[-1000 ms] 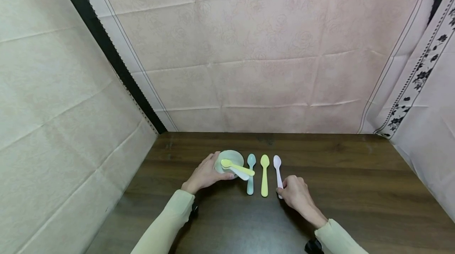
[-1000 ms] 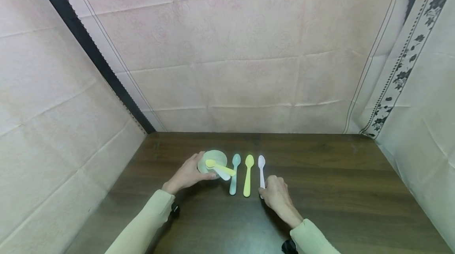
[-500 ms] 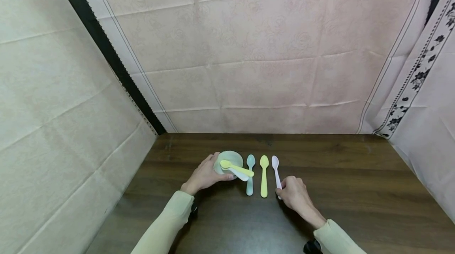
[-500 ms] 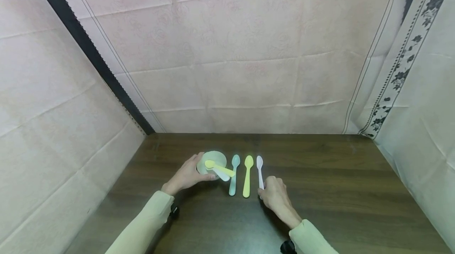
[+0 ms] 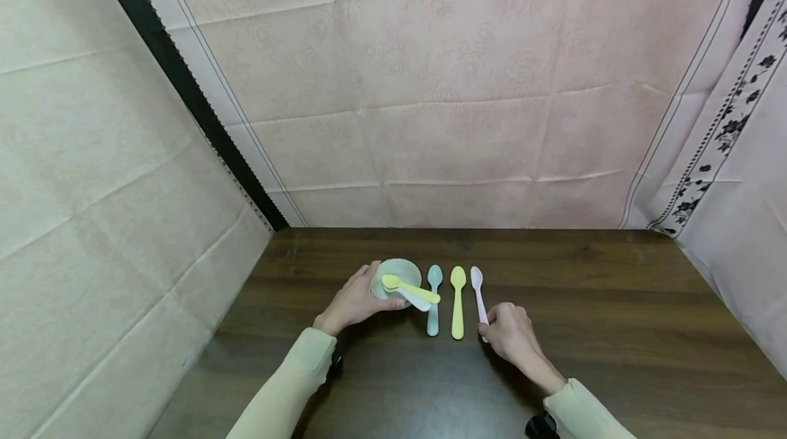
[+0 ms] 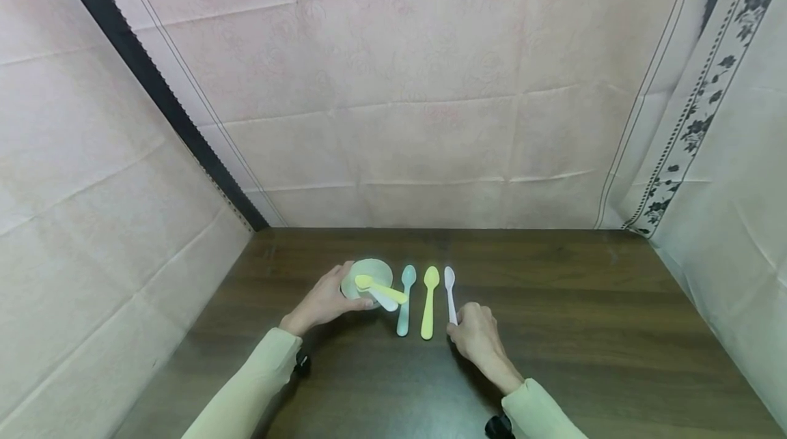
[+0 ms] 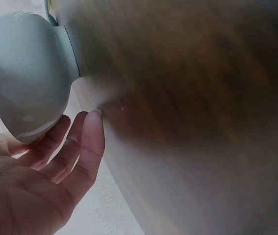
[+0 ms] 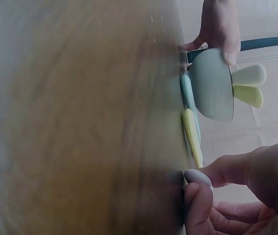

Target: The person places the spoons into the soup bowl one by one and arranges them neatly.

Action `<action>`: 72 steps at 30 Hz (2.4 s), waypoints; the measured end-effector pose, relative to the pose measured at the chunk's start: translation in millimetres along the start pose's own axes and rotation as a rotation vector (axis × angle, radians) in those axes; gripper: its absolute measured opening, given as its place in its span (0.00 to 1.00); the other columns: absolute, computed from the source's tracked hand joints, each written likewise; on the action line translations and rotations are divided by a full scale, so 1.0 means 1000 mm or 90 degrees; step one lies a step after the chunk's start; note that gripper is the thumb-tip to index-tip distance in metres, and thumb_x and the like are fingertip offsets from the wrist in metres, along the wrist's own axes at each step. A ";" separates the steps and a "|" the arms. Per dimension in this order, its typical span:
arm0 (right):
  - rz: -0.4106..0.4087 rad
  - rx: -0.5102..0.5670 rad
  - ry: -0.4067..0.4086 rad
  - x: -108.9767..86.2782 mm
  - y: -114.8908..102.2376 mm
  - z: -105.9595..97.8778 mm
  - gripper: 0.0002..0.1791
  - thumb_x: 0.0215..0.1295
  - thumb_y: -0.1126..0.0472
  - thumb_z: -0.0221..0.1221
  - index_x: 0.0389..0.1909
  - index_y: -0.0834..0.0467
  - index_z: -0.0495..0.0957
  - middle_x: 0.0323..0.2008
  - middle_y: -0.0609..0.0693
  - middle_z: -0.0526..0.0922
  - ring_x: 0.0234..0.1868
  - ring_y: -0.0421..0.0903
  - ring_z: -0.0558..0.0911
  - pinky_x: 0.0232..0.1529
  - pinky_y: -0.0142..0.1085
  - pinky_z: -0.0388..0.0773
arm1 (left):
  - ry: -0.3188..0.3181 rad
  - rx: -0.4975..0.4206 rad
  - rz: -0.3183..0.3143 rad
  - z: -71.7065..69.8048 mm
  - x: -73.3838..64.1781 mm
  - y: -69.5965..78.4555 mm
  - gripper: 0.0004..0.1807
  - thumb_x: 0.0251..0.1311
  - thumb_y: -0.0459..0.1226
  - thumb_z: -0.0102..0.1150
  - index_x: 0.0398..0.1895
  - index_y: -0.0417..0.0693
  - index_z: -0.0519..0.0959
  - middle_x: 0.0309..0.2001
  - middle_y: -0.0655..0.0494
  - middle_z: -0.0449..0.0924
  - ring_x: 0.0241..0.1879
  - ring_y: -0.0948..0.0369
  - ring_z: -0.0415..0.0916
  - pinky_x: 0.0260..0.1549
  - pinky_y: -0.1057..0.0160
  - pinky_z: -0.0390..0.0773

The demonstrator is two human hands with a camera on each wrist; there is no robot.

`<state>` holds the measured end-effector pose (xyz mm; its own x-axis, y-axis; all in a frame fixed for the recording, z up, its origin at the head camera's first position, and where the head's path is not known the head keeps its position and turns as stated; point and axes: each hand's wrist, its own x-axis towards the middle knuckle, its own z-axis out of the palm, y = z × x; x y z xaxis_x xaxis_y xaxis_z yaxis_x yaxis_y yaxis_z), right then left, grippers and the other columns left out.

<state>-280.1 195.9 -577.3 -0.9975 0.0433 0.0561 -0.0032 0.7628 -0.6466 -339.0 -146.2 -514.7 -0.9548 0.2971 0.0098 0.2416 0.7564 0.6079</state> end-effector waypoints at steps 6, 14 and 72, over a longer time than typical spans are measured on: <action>-0.001 0.012 -0.004 0.004 0.008 0.002 0.09 0.59 0.60 0.72 0.20 0.48 0.87 0.18 0.40 0.84 0.26 0.43 0.80 0.30 0.36 0.75 | 0.000 -0.006 0.003 -0.001 0.000 0.001 0.54 0.53 0.69 0.77 0.78 0.59 0.68 0.61 0.55 0.78 0.54 0.56 0.77 0.52 0.51 0.79; 0.011 0.025 -0.004 0.000 0.002 -0.002 0.08 0.59 0.60 0.72 0.22 0.51 0.87 0.18 0.41 0.84 0.25 0.43 0.79 0.30 0.35 0.75 | -0.001 -0.006 0.004 -0.002 0.000 0.002 0.52 0.53 0.69 0.77 0.77 0.59 0.68 0.60 0.55 0.79 0.53 0.57 0.77 0.51 0.53 0.78; 0.039 0.123 0.009 -0.035 -0.065 -0.057 0.06 0.70 0.65 0.67 0.39 0.64 0.89 0.26 0.47 0.86 0.28 0.41 0.78 0.31 0.34 0.72 | -0.001 -0.014 0.004 -0.002 -0.002 0.002 0.56 0.54 0.69 0.77 0.80 0.55 0.67 0.62 0.52 0.79 0.55 0.55 0.77 0.55 0.48 0.80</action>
<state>-241.3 182.0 -493.9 -0.9952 0.0953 0.0216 0.0424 0.6207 -0.7829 -336.6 -146.6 -512.4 -0.9529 0.3029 0.0122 0.2438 0.7420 0.6246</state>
